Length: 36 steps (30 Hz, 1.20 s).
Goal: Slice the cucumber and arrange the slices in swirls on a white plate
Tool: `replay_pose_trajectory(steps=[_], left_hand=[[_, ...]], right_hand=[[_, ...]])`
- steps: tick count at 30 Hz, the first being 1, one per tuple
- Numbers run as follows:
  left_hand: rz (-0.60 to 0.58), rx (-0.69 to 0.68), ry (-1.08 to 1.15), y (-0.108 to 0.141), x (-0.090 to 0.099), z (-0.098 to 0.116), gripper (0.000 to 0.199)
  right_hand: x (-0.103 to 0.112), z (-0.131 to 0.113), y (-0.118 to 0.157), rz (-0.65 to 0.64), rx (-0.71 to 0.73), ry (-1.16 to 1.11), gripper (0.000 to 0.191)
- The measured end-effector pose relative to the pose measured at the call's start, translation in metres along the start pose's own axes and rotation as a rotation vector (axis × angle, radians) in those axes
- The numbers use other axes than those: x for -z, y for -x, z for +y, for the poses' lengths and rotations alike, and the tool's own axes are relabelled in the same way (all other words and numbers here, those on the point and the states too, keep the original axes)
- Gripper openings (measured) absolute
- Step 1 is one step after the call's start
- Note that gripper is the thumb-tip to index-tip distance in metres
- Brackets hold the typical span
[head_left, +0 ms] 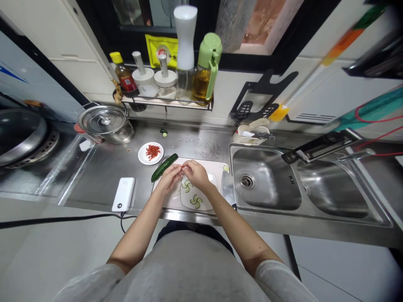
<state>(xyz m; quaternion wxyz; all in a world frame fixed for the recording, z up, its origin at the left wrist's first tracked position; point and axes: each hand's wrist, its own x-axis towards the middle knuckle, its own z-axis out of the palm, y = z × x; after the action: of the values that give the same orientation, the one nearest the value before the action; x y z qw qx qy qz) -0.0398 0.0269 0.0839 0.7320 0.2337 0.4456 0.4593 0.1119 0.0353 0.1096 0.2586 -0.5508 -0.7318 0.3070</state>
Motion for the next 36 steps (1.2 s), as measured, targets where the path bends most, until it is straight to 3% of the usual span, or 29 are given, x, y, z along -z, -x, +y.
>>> replay_pose_trajectory(steps=[6,11,16,20,24,29,36], left_hand=[[-0.012,0.041,0.069,0.007,0.004,-0.001,0.027],[-0.015,0.072,0.077,0.006,0.005,-0.003,0.023],[0.047,0.049,-0.009,0.003,0.013,0.004,0.020],[0.129,-0.007,0.005,-0.001,0.028,0.016,0.014],[0.195,-0.037,0.094,-0.003,0.041,0.023,0.008],[0.230,-0.053,0.102,-0.003,0.047,0.027,0.007],[0.261,-0.070,0.108,-0.001,0.052,0.032,0.007]], right_hand=[[-0.005,0.000,0.006,0.008,0.020,-0.079,0.015],[-0.010,0.002,0.008,0.069,-0.061,-0.321,0.014],[0.006,0.026,0.015,0.193,-0.198,-0.486,0.020],[0.034,0.066,0.045,0.231,-0.275,-0.336,0.019],[0.044,0.091,0.083,0.092,-0.399,-0.059,0.013],[0.032,0.091,0.100,-0.040,-0.432,0.212,0.012],[0.024,0.085,0.097,-0.113,-0.438,0.346,0.012]])
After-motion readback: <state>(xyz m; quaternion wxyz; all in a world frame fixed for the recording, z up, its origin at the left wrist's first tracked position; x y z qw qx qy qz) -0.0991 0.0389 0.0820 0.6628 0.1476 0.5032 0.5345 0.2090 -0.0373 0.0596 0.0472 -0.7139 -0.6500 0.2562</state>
